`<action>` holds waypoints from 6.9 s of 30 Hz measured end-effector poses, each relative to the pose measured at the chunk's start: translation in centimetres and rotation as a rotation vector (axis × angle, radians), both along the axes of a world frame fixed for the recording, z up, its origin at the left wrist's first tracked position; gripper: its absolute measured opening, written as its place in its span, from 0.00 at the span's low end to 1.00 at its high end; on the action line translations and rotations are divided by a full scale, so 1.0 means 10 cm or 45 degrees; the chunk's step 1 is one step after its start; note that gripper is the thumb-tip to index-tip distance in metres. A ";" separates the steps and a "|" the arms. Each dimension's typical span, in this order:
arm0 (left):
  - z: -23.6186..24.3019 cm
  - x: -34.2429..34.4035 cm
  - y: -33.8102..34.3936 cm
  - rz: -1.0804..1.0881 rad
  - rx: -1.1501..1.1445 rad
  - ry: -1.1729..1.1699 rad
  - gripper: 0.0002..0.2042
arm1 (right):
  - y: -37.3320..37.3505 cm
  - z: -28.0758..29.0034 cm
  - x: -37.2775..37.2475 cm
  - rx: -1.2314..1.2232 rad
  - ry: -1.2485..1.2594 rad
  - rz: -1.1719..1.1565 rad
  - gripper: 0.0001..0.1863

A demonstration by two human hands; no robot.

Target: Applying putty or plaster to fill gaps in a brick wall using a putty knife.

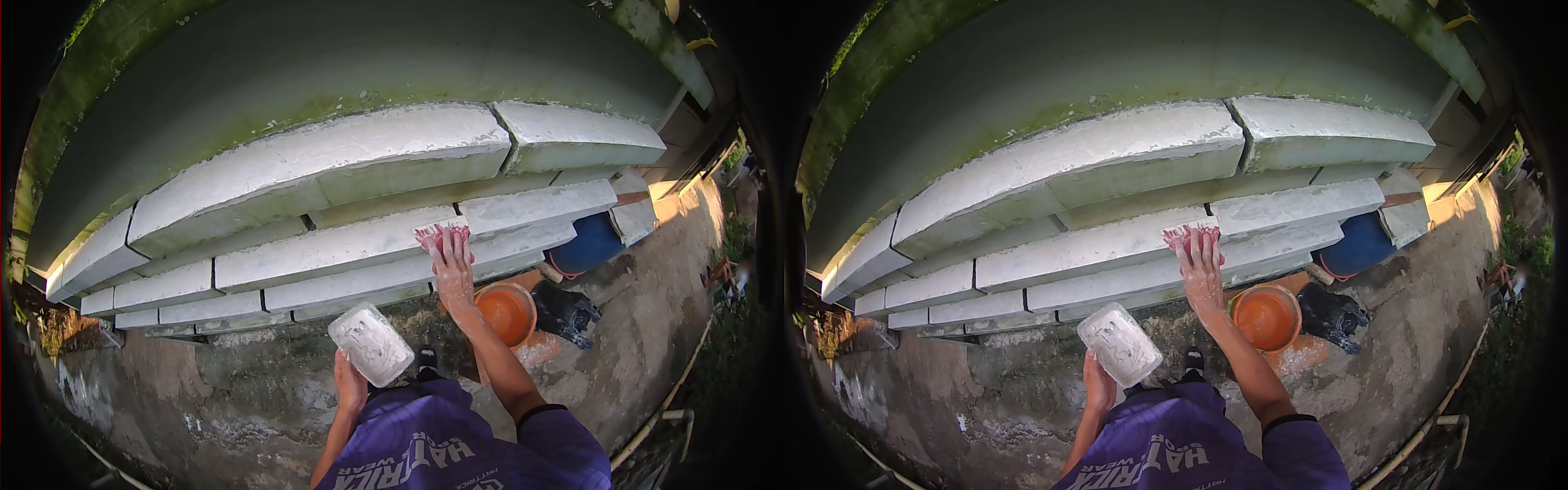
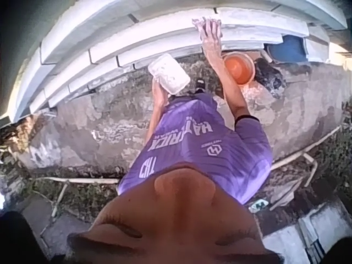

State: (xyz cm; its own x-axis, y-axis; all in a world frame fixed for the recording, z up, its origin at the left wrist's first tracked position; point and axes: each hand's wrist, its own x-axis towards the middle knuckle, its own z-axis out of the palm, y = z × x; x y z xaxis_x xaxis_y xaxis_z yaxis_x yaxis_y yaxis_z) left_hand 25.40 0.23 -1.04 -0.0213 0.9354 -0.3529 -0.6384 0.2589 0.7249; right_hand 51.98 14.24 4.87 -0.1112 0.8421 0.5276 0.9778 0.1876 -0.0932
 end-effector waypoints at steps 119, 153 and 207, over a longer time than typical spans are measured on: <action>0.08 -0.03 0.15 -0.009 -0.011 -0.014 0.25 | 0.12 0.69 0.42 -0.059 1.300 0.080 0.06; 0.08 -0.10 0.02 0.037 0.011 -0.132 0.22 | 0.09 0.34 0.11 0.085 0.053 0.299 0.28; 0.17 0.65 -0.08 0.130 -0.066 -0.011 0.27 | 0.14 0.47 0.08 -0.006 0.298 0.327 0.32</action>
State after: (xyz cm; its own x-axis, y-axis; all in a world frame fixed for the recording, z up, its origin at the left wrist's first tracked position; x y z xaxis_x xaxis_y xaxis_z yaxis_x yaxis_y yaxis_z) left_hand 31.85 -0.60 0.65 -0.1120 0.9090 -0.4014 -0.6696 0.2294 0.7064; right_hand 52.75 15.69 9.62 -0.1964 0.8046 0.5604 0.8506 0.4241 -0.3108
